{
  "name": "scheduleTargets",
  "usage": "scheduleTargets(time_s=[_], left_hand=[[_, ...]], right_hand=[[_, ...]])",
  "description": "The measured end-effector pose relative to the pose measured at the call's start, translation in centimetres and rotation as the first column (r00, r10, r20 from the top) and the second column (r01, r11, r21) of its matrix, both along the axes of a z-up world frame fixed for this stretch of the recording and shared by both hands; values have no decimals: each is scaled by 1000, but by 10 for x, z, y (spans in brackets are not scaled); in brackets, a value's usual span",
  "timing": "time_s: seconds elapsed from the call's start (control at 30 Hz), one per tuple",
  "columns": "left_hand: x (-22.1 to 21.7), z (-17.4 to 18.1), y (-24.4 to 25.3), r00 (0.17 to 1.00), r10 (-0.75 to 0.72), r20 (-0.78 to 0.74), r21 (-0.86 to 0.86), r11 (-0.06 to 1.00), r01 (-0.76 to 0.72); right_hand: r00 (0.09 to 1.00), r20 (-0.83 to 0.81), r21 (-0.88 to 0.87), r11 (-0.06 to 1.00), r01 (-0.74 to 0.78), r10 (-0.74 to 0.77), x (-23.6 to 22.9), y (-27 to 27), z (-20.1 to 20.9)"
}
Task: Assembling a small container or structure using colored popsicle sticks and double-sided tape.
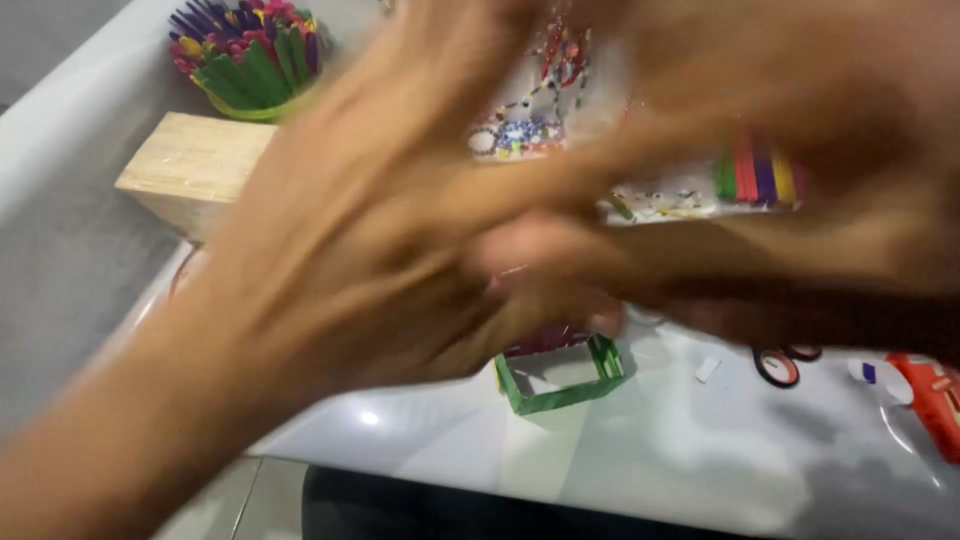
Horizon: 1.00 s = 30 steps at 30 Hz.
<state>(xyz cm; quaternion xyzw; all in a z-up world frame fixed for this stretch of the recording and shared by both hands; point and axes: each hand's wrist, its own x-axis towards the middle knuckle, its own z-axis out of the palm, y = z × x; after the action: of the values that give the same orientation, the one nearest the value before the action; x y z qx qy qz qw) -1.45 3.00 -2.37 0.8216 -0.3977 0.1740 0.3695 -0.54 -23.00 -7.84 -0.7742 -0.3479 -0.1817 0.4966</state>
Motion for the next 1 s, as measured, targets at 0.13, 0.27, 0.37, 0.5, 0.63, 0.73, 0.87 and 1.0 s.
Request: scheduleTargets(time_s=[0.13, 0.27, 0.37, 0.5, 0.63, 0.73, 0.87, 1.0], left_hand=[[-21, -97, 22, 907, 395, 149, 20, 915, -402], [-10, -168, 44, 911, 301, -283, 178, 950, -258], [7, -191, 43, 896, 219, -386, 206, 967, -148], [22, -193, 38, 910, 117, -398, 174, 984, -50], [20, -178, 34, 898, 44, -439, 137, 990, 18], [21, -191, 35, 918, 66, -392, 170, 985, 2], [20, -186, 35, 899, 81, -429, 183, 983, -1], [19, -186, 35, 926, 56, -373, 144, 990, -2]], right_hand=[[994, 64, -29, 995, 96, -94, 23, -15, -16], [629, -664, -460, 884, 84, -405, 42, -34, -55], [770, -598, -568, 795, -212, -223, 46, -38, -82], [883, -468, -488, 845, -220, -40, 54, -42, -101], [941, -326, -449, 861, -237, 88, 54, -43, -124], [939, -292, -362, 887, -286, 183, 57, -40, -122], [907, -396, -325, 902, -283, 143, 52, -34, -114], [913, -387, -332, 905, -267, 128, 51, -32, -113]])
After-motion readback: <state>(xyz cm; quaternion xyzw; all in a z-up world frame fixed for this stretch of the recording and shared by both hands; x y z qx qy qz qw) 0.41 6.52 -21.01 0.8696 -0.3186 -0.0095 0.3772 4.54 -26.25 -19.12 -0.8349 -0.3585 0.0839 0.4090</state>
